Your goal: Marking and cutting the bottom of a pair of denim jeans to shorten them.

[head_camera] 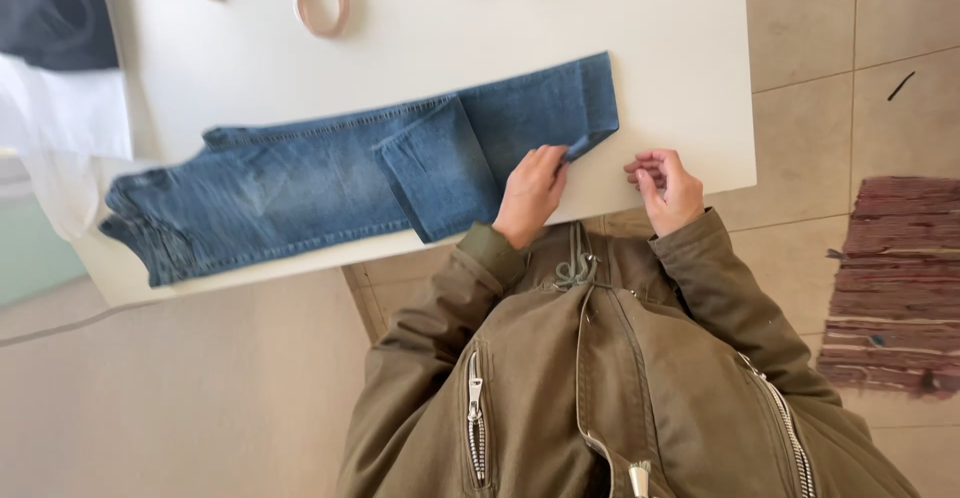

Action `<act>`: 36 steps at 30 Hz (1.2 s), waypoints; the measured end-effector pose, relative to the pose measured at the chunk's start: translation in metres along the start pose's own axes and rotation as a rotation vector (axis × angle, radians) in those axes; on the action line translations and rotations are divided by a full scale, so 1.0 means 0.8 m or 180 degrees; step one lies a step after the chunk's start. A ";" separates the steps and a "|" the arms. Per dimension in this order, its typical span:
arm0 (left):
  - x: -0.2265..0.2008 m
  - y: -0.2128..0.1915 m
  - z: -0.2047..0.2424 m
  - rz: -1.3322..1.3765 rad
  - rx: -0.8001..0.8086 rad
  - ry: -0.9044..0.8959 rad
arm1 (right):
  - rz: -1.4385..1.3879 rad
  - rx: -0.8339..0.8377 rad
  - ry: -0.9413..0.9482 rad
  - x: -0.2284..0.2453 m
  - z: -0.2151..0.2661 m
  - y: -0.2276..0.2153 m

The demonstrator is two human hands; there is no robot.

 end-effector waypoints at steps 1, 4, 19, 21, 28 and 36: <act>0.021 -0.006 0.003 0.0723 -0.0304 -0.0351 | 0.0042 -0.0010 -0.0082 0.005 0.002 0.005; 0.079 -0.018 0.025 0.1812 -0.0493 -0.1202 | 0.0109 -0.0053 -0.0286 0.029 0.005 0.025; 0.178 0.018 0.053 0.4320 -0.0086 -0.2192 | 0.1020 -0.0020 -0.1251 0.075 -0.044 0.111; 0.183 0.030 0.059 0.4408 -0.0056 -0.2212 | 0.0982 -0.0009 -0.1253 0.076 -0.044 0.111; 0.180 0.031 0.058 0.4411 0.0018 -0.2137 | 0.1114 -0.0003 -0.1175 0.075 -0.044 0.112; 0.082 -0.051 0.028 0.3491 0.0534 -0.1555 | -0.0606 -0.0359 0.0160 -0.005 -0.048 0.056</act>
Point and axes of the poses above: each hand's wrist, its own z-axis away from the middle knuckle, its own y-axis out of the palm, x = y × z, the point moved 6 cm from there along -z, towards the middle knuckle, and after that the axes turned 5 degrees about -y, right-handed, at the moved point
